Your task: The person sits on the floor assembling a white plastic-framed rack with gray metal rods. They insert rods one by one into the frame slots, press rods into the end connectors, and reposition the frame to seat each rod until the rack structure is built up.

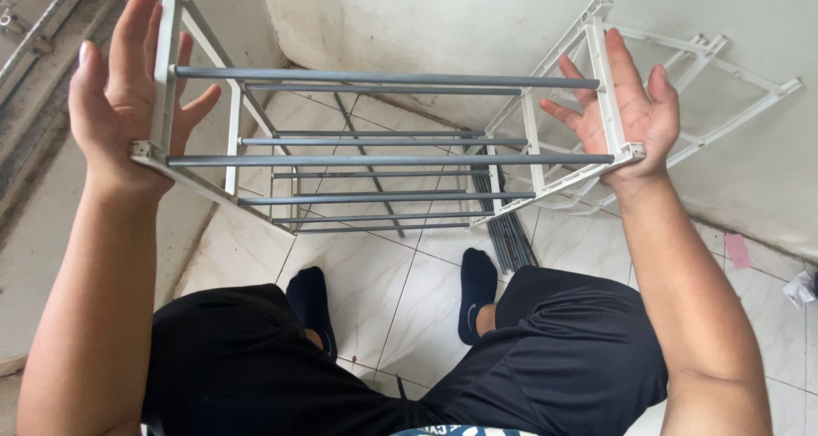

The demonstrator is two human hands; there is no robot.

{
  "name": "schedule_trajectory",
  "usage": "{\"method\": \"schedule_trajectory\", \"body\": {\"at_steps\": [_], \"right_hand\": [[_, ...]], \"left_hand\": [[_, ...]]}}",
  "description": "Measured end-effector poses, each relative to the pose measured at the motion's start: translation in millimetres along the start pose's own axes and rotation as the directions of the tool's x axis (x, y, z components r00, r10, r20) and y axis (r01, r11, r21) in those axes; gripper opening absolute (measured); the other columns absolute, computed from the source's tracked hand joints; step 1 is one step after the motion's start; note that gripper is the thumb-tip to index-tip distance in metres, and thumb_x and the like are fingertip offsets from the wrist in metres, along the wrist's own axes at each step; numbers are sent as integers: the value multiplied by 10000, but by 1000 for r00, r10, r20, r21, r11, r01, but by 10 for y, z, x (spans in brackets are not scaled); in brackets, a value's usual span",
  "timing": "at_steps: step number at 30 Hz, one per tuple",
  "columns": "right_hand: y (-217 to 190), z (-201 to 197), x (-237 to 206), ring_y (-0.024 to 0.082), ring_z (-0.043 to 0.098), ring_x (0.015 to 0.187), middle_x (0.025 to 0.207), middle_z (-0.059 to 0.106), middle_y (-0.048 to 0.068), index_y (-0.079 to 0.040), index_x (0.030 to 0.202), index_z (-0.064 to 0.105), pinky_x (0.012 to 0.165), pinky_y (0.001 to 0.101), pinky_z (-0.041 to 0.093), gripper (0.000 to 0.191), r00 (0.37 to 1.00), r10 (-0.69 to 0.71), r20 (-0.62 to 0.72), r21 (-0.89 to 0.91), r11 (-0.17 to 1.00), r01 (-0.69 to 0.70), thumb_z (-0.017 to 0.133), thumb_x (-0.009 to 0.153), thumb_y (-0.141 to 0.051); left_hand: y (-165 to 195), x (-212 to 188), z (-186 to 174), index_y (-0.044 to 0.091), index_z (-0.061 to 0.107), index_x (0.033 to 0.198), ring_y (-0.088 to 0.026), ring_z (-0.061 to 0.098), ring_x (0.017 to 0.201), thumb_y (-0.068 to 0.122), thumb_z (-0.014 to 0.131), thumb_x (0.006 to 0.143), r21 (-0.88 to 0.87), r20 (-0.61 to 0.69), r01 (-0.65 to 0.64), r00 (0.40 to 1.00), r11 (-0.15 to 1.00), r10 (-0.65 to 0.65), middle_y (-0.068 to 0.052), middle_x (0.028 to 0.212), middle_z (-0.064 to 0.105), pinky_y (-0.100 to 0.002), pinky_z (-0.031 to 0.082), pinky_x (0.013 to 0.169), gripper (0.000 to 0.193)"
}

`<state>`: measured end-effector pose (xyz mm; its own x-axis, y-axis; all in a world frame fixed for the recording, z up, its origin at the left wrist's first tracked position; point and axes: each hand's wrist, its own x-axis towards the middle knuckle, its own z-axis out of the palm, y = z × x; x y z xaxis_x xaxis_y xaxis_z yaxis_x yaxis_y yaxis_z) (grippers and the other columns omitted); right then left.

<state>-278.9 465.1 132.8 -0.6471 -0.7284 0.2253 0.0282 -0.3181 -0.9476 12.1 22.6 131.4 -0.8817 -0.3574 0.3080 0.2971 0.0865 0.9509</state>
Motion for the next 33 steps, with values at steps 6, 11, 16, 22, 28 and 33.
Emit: {"method": "schedule_trajectory", "body": {"at_steps": [6,11,16,22,28,33], "right_hand": [[-36,24,1,386,418,1551,1753,207,-37,-324,1727,169,1286,675,332,814,997,20,70,3,1000,-20,386,1038,-699],[-12,-67,39,404,495,1417,1755,225,-9,-304,1713,166,1218,660,357,814,997,29,77,-21,999,-27,397,1043,-703],[84,-238,340,445,526,1362,1720,261,-2,-304,1696,214,1148,620,389,768,990,-8,138,9,1000,7,405,1058,-686],[183,-252,808,433,578,1278,1658,318,-9,-260,1656,299,1091,559,439,718,984,-72,165,-25,997,77,395,1063,-654],[311,-218,1110,392,662,1194,1582,494,46,-161,1616,404,992,491,517,755,987,-147,63,-72,986,151,396,1039,-649],[508,-476,1234,317,732,849,1180,678,136,-75,1298,572,746,420,588,574,905,-239,-353,-89,971,221,438,1023,-561]], "left_hand": [[140,20,66,225,129,1645,-476,136,1629,758,326,924,10,59,23,998,1000,-23,-35,1752,3,-767,201,1220,918],[175,16,89,215,173,1648,-473,222,1614,756,339,933,-44,68,18,998,999,-16,-7,1752,58,-757,282,1215,912],[145,113,-25,232,250,1641,-445,301,1558,714,343,998,-93,110,-85,989,992,95,18,1756,131,-787,344,1236,809],[-32,261,-223,288,306,1662,-381,348,1483,688,332,1043,-77,80,-157,983,985,163,80,1699,234,-674,343,1138,737],[-269,384,-455,274,314,1641,-368,416,1503,676,326,1048,-71,63,-182,981,981,186,68,1707,288,-700,358,1191,716],[-512,518,-668,179,426,1580,-299,511,1457,694,335,1012,50,-127,-211,968,976,216,-20,1630,469,-610,424,1145,772]]}}
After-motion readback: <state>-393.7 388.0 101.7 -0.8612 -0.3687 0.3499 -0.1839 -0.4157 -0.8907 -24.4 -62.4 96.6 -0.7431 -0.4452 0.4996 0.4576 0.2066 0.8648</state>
